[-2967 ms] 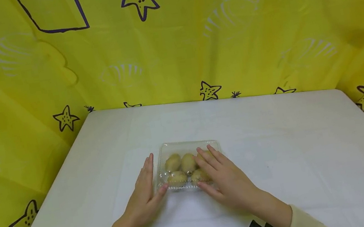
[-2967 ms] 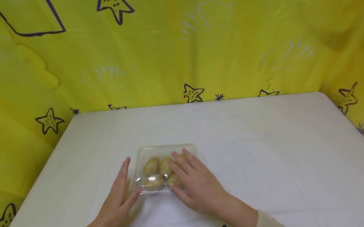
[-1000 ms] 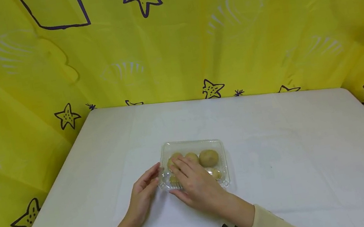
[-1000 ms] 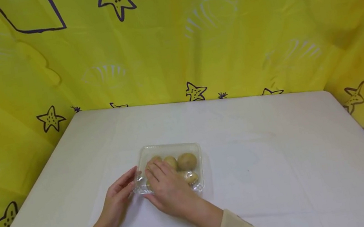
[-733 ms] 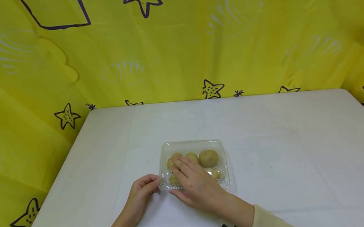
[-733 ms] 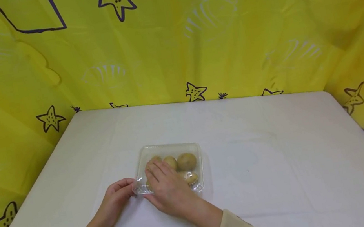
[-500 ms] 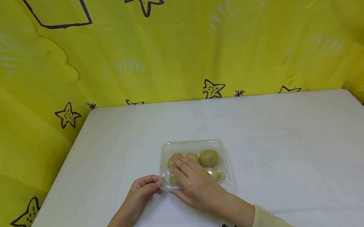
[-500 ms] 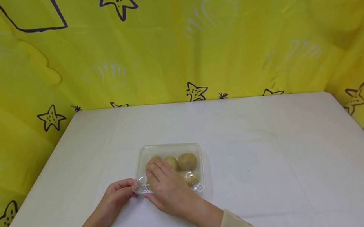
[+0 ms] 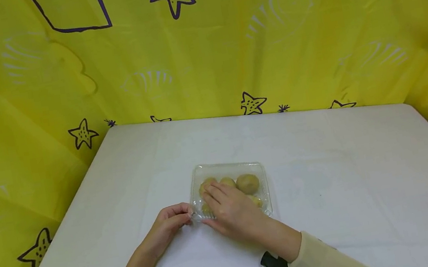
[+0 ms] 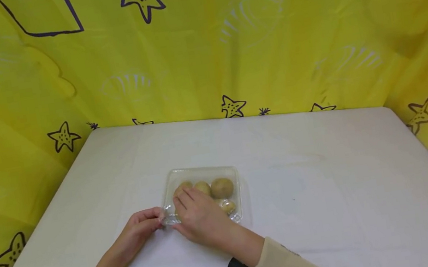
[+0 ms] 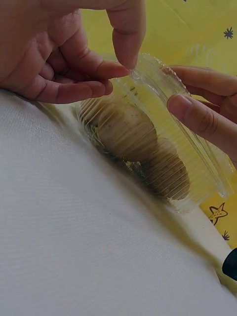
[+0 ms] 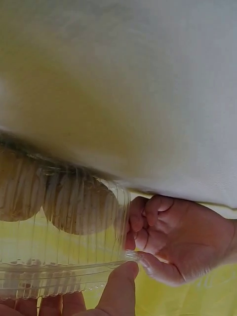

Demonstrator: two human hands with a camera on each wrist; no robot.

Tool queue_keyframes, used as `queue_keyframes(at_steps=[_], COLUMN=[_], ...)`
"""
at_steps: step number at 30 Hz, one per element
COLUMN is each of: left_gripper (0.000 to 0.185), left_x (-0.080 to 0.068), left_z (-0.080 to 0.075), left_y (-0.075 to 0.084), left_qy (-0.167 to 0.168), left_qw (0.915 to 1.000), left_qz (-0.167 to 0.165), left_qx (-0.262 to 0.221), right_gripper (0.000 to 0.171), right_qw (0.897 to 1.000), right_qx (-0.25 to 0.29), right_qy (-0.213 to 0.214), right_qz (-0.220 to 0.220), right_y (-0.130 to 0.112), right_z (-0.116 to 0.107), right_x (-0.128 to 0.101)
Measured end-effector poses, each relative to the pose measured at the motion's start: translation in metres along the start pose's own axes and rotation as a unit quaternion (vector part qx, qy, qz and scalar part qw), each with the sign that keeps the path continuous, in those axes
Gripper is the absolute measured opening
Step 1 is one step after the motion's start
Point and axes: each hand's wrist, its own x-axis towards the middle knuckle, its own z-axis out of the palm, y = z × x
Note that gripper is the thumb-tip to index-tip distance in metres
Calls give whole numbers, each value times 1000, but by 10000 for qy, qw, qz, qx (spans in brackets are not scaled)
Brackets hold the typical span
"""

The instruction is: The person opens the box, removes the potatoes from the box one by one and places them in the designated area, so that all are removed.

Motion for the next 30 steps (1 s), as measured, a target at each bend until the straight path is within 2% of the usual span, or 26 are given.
queue_keyframes(at_steps=[4,7,12,16,21,30], left_gripper=[10,10,11,14,20,27], left_x=[0,0,0,0,-1,-2], left_z=[0,0,1,1,0,1], left_y=[0,0,1,1,1,1], left_qy=[48,105,147,52,-86,-105], left_qw=[10000,9999,9998,10000,9999,9999], left_qz=[-32,-84,-125,-56,104,63], left_qx=[48,92,76,-1,31,-73], right_gripper=[51,47,31,23,24,5], right_qw=[9992,9961,9846,9762,9735,9525], right_qx=[-334,-691,-1192,-1387,-1403,-1670], right_qy=[-110,-155,-145,-328,-935,-2068], right_qz=[-201,-529,-1273,-1632,-1545,-1487], right_y=[1,0,-2,-5,-12,-27], right_z=[-3,-4,-3,-5,-8,-9], right_x=[3,7,17,25,36,53])
